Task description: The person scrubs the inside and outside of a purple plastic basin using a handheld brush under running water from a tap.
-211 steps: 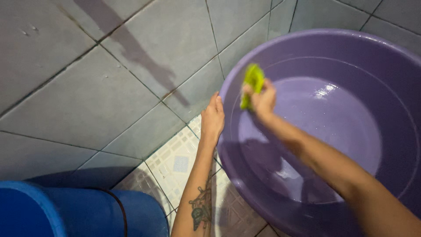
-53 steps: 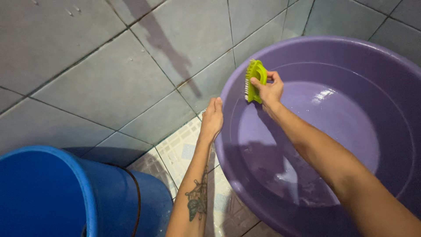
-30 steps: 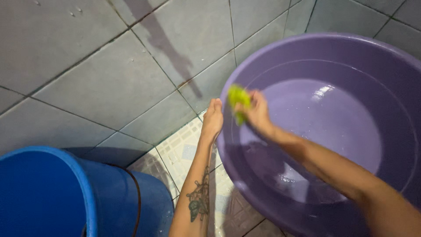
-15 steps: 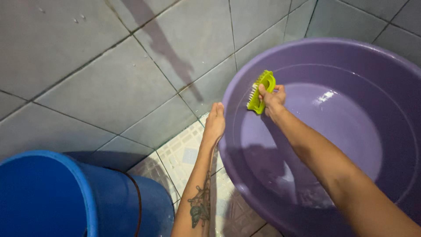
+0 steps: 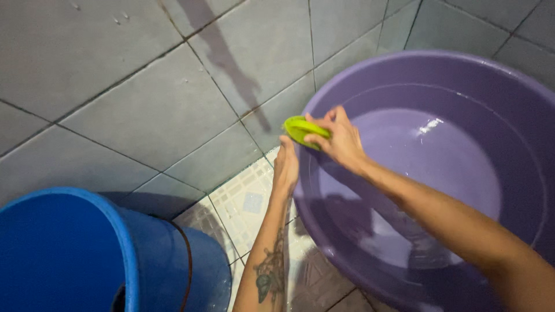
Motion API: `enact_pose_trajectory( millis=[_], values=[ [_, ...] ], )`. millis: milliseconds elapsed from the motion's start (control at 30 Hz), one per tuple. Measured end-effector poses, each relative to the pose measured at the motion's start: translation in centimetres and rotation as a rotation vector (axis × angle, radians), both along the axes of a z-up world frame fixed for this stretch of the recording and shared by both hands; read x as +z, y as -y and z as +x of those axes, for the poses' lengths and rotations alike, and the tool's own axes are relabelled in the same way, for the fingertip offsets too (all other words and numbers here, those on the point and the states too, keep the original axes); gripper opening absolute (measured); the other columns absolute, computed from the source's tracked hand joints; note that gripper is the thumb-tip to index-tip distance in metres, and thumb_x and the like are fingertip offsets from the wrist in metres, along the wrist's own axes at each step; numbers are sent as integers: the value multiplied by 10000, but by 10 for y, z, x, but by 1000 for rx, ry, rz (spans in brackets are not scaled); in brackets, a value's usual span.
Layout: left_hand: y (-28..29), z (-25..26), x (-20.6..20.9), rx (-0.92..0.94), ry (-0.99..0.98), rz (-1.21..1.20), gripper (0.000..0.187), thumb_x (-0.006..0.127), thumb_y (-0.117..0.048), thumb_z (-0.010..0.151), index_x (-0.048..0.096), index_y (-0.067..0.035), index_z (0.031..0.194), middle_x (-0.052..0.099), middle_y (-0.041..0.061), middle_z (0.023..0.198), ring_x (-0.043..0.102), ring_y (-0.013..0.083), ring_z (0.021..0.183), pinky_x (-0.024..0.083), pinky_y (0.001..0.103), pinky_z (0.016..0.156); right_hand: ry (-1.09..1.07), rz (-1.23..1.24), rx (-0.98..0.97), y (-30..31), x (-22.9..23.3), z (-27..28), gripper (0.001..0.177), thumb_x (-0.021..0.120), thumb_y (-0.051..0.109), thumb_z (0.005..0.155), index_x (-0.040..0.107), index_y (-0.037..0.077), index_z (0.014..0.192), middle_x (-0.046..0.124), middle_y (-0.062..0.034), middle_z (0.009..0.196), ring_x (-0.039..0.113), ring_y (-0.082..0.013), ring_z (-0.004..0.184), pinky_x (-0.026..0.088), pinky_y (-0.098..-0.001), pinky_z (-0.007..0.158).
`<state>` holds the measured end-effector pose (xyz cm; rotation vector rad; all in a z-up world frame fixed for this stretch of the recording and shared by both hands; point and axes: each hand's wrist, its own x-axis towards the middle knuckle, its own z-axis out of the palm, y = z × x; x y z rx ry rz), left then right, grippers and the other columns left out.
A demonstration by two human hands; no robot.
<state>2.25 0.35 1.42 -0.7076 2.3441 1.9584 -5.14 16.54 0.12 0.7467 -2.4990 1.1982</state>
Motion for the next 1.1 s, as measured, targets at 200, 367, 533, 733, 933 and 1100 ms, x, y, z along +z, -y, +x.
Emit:
enact_pose_trajectory(
  millis=[200,367,533,733,933,1100],
  values=[
    [-6,12,10,24,78,-157,763,217,-631,1005,457,-121,1520,492,206,1525,410,380,1455,324,425,1182,91,139,-353,-14,27,-98,594,863,503,820,688,147,1262,640,-164,1156,702,-398,926,553,-491,816],
    [-8,11,9,-17,39,-244,686,215,-601,1026,518,-153,1448,616,236,1390,515,444,1352,408,478,1111,190,208,-392,-7,43,-77,639,857,455,815,635,69,1273,630,-264,1098,694,-436,910,561,-506,800],
    [-9,13,10,-24,38,-240,654,190,-597,1027,536,-167,1377,681,272,1231,593,494,1209,454,530,1013,190,338,-66,16,58,7,594,849,462,792,702,177,1293,622,-244,1078,690,-429,944,558,-508,812],
    [-19,27,-2,-4,23,-299,569,271,-545,1045,559,-114,1279,686,281,1135,616,504,1114,466,541,938,202,307,-102,6,58,-44,496,878,457,730,786,276,1182,618,-241,1134,685,-417,966,553,-493,834],
    [-26,78,12,-113,87,-201,533,389,-488,1062,559,0,1196,689,269,927,676,406,858,510,485,751,175,243,-300,-29,35,-97,533,919,465,704,785,257,1176,615,-232,1168,689,-410,968,553,-489,843],
    [-20,118,29,-373,298,61,575,413,-486,1087,633,38,1176,667,176,801,645,228,617,551,349,561,220,235,-478,-74,30,-117,519,896,469,726,777,291,1198,581,-224,1190,685,-419,934,544,-508,802]
  ],
)
